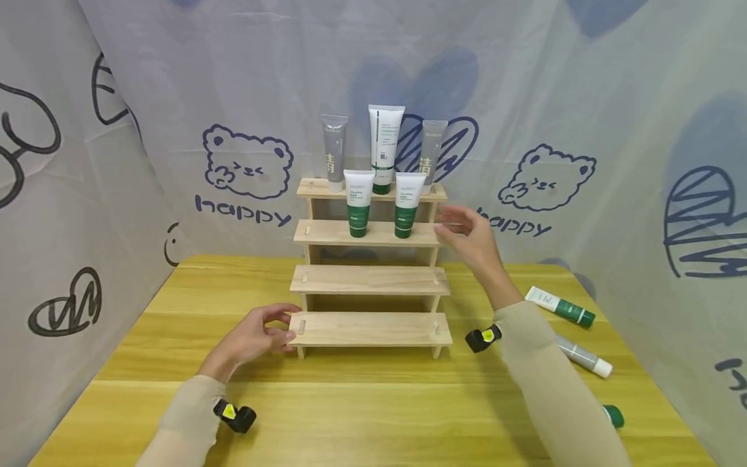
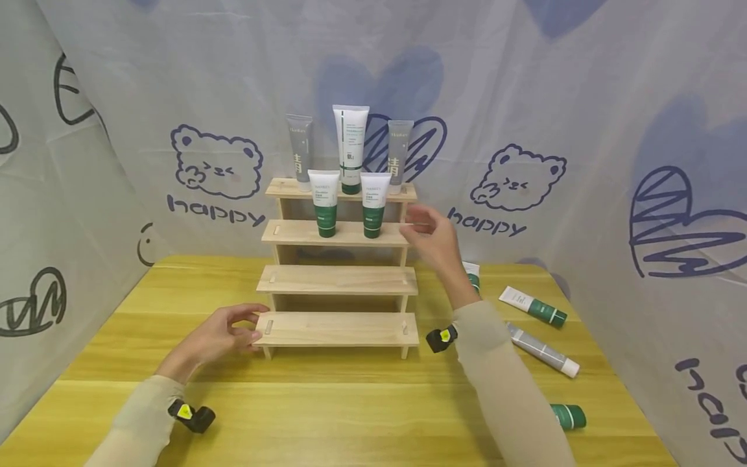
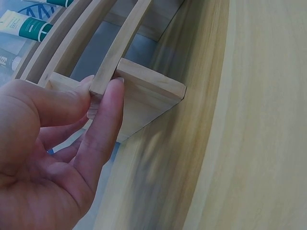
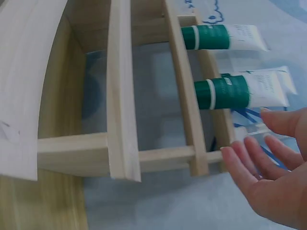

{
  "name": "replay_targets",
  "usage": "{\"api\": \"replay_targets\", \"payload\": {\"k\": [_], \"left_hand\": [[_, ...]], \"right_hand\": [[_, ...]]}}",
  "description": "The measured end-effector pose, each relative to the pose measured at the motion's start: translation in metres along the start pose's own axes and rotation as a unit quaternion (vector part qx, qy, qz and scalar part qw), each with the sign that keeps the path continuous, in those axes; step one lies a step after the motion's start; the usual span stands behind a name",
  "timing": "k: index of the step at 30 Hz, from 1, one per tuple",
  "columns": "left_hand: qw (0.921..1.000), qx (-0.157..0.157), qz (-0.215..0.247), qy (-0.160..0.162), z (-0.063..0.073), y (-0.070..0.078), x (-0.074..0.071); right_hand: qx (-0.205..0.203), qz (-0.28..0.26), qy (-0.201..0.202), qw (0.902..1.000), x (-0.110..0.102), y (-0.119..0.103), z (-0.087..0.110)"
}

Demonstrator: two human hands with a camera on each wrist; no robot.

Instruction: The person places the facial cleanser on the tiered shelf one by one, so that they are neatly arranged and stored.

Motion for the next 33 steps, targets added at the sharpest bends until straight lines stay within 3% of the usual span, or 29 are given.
{"api": "replay_targets", "payload": {"k": [15, 23, 33], "left_hand": [[1.0000, -0.007, 0.000, 0.006, -0.001, -0.002, 0.000], [0.9999, -0.008, 0.000, 0.008, -0.001, -0.003, -0.001], [0.9999, -0.007, -0.002, 0.010, -0.001, -0.002, 0.000]], "right_hand": [[0.017, 0.120, -0.038, 0.9919, -0.047, 0.011, 0.038], [0.057, 0.161, -0.070, 0.9828, -0.075, 0.023, 0.056], [0.069, 0.200, -0.079, 0.9742, -0.114, 0.036, 0.077]]}}
Point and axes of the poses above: each hand's wrist, its own z-axis away from the middle knuckle, its own x-axis out of the palm, y = z × x, the point moved 2 cm from there along -z, towards the middle knuckle
